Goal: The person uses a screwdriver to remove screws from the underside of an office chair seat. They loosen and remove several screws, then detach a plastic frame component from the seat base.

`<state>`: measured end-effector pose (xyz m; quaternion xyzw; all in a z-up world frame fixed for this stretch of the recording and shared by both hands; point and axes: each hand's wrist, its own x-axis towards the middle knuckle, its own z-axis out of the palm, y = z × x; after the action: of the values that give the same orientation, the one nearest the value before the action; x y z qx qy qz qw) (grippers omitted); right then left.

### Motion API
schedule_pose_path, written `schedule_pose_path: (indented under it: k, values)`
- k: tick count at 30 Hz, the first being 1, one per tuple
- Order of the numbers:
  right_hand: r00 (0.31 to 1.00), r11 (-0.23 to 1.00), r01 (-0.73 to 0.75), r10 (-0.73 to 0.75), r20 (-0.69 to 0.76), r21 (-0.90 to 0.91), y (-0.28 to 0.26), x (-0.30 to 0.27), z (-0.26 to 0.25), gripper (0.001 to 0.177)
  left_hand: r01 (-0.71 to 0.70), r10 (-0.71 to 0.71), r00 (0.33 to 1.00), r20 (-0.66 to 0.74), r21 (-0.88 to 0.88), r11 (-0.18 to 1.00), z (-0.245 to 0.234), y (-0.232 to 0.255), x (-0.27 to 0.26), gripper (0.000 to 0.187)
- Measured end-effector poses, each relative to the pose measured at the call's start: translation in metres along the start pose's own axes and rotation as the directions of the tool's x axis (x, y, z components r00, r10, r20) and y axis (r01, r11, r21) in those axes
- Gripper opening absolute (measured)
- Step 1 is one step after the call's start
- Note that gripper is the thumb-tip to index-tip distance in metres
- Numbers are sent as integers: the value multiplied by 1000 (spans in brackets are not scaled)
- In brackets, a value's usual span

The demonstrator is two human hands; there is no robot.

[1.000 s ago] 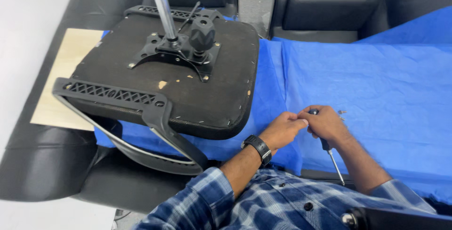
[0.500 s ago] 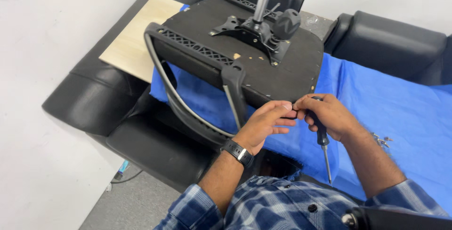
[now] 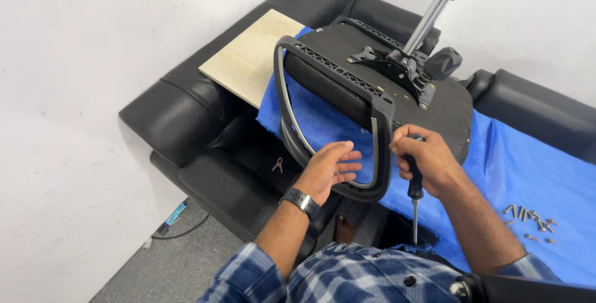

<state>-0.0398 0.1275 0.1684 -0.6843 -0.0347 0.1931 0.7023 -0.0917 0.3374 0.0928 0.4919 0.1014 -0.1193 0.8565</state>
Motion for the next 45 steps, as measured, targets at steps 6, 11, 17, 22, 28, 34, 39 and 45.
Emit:
schedule_pose_path:
  k: [6, 11, 17, 22, 28, 34, 39, 45]
  values:
    - [993, 973, 102, -112, 40, 205, -34, 37, 14, 9, -78, 84, 975, -205, 38, 996, -28, 41, 47, 61]
    - [983, 957, 165, -179, 39, 238, -67, 92, 24, 15, -96, 117, 925, -361, 77, 992, -48, 94, 105, 90]
    - [970, 951, 174, -211, 122, 256, -87, 161, 33, 17, 93, 11, 778, -629, 133, 987, -48, 134, 145, 109]
    - [946, 944, 245, -283, 159, 221, -96, 210, 43, 33, 106, -6, 757, -654, 113, 988, -53, 150, 155, 110]
    - [943, 884, 200, -291, 162, 423, -112, 234, 58, 39, 160, -125, 835, -536, 20, 987, -52, 150, 164, 95]
    - [842, 780, 510, -539, -24, 364, -108, 237, 66, 36, 89, -214, 888, -407, -304, 949, -56, 148, 179, 87]
    - [725, 728, 683, -666, -177, 57, -120, 227, 87, 38, 124, -262, 829, -493, -294, 948, -50, 144, 167, 86]
    - [686, 692, 721, -720, -107, -36, -128, 216, 94, 39, 123, -251, 833, -493, -277, 953, -45, 143, 150, 83]
